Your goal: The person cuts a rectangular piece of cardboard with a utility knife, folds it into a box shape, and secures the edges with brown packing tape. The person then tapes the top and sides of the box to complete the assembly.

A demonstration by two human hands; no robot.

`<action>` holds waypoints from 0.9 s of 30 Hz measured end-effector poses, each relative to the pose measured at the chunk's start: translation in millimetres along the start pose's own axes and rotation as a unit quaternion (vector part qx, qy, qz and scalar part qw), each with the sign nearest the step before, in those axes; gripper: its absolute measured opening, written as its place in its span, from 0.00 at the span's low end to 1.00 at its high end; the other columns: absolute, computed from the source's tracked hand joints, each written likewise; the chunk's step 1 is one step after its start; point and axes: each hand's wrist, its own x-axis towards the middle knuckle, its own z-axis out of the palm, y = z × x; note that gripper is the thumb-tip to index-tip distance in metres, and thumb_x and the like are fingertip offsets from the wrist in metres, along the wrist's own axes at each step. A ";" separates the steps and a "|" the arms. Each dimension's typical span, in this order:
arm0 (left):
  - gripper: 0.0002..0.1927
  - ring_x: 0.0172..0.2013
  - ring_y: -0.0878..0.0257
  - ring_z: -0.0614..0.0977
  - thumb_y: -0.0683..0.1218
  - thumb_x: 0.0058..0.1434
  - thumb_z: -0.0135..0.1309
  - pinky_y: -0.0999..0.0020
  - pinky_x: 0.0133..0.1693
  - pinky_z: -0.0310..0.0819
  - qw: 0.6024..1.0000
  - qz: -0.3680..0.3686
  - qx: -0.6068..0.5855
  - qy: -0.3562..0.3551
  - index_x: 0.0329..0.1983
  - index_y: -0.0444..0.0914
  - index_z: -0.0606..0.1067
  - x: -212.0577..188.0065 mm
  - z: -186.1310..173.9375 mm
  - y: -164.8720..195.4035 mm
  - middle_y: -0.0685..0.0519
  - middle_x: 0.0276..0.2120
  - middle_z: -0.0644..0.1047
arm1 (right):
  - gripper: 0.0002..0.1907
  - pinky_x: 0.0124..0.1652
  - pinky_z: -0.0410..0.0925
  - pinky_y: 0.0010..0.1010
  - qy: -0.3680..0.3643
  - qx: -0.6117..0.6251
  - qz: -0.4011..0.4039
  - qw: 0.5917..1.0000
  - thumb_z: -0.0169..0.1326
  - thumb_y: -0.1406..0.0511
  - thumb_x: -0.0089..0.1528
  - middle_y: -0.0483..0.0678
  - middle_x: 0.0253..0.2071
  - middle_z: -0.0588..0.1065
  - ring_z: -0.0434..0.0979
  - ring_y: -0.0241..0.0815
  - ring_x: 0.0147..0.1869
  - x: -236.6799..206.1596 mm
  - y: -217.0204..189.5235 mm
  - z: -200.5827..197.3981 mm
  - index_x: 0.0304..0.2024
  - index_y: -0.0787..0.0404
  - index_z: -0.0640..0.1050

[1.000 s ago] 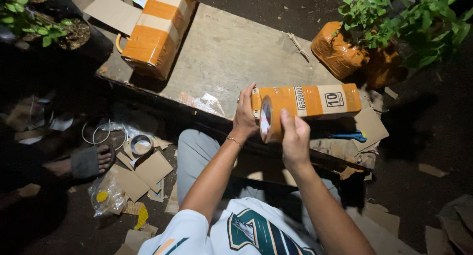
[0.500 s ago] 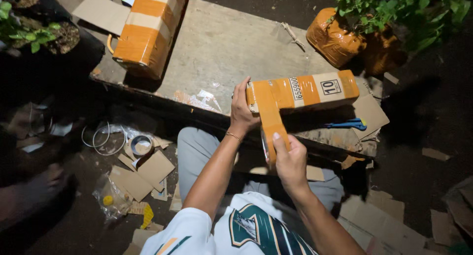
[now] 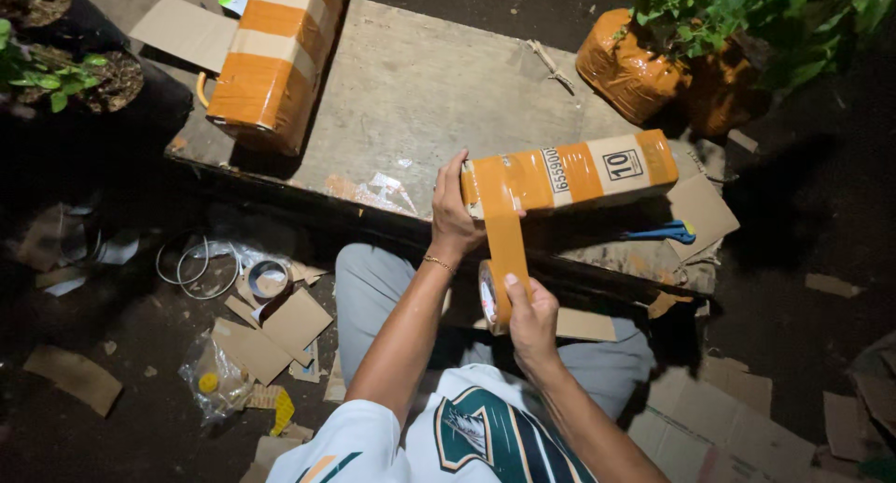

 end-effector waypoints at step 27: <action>0.39 0.58 0.41 0.75 0.72 0.47 0.64 0.52 0.57 0.69 0.932 -0.277 0.105 -0.208 0.54 0.42 0.81 52.8 -16.8 22.4 0.36 0.57 0.74 | 0.19 0.25 0.66 0.23 -0.128 -0.084 -0.008 0.988 0.51 0.55 0.69 0.44 0.25 0.74 0.71 0.31 0.24 28.4 -97.5 14.6 0.37 0.66 0.76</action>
